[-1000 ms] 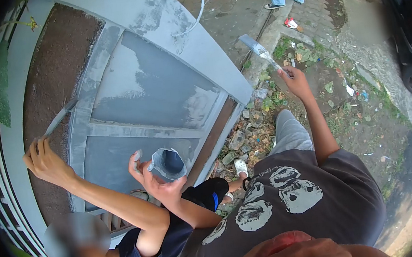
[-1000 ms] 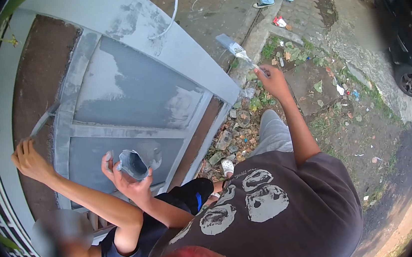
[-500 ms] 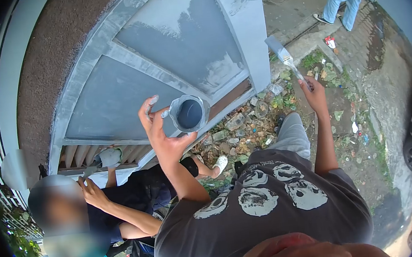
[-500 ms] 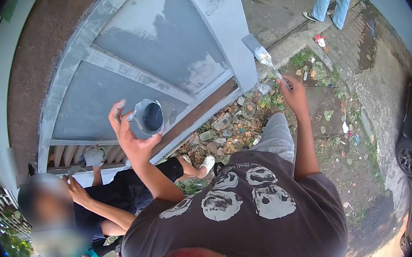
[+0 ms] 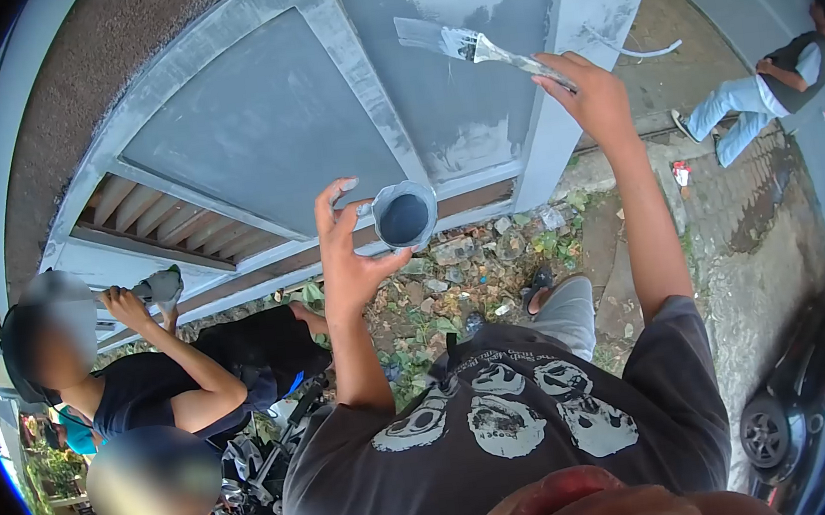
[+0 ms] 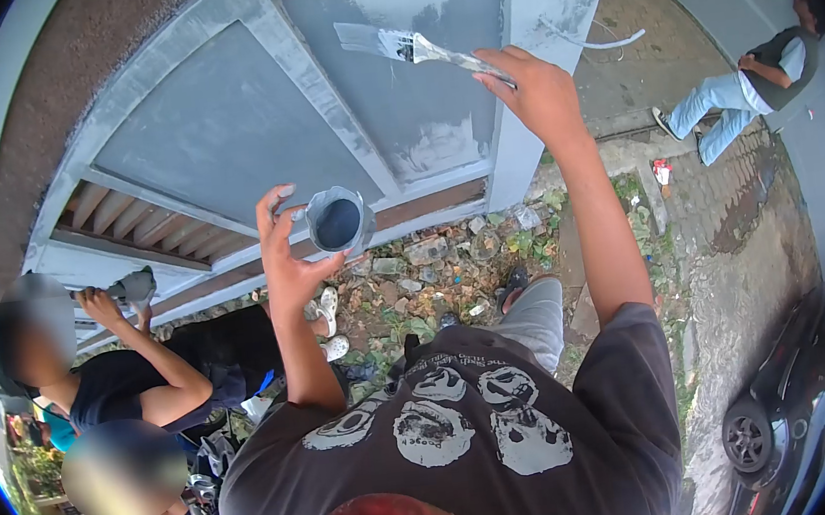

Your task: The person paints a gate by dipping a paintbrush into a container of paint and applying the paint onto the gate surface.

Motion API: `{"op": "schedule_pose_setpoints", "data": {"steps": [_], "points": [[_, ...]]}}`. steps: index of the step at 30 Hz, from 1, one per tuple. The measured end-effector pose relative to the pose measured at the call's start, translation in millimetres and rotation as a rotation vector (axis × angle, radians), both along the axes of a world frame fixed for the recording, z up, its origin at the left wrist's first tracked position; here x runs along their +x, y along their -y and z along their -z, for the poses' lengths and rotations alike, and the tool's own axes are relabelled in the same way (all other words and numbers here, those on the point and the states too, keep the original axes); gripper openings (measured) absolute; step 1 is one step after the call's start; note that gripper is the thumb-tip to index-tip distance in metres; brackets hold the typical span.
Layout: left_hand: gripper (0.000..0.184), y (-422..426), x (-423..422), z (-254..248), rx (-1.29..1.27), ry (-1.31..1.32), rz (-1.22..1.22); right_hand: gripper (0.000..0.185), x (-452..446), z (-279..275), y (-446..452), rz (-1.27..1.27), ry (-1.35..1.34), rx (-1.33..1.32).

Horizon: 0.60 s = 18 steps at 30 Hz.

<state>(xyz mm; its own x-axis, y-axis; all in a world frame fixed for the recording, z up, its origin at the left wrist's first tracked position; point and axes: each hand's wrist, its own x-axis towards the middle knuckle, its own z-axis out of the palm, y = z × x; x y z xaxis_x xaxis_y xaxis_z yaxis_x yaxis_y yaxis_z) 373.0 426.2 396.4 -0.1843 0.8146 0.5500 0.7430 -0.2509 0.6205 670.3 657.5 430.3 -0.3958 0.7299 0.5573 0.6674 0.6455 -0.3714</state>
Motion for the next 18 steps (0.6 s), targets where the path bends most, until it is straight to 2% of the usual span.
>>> {"op": "schedule_pose_setpoints", "data": {"steps": [2, 6, 8, 12, 14, 18], "points": [[0.057, 3.3, -1.6, 14.3, -0.044, 0.011, -0.003, 0.032, -10.8, -11.8, -16.7, -0.032, 0.011, 0.167], [0.057, 7.0, -4.5, 45.4, -0.12, 0.159, -0.001, 0.032, -29.7, -28.1, -39.5, -0.021, 0.03, 0.211], [0.057, 8.7, -4.6, 56.2, -0.15, 0.15, -0.004, 0.032, -32.6, -29.9, -47.8, 0.043, -0.039, 0.286], [0.059, 10.5, -1.1, 69.8, -0.217, 0.147, 0.015, 0.034, -24.6, -16.1, -38.0, 0.122, -0.07, 0.278], [0.06, 6.3, -2.1, 77.4, -0.228, 0.109, 0.02, 0.036, -8.7, -8.1, -35.6, 0.329, -0.089, 0.216], [0.06, 1.7, 0.8, 81.3, -0.228, 0.081, 0.043, 0.034, 24.1, 37.4, -17.9, 0.517, -0.223, 0.092]]}}
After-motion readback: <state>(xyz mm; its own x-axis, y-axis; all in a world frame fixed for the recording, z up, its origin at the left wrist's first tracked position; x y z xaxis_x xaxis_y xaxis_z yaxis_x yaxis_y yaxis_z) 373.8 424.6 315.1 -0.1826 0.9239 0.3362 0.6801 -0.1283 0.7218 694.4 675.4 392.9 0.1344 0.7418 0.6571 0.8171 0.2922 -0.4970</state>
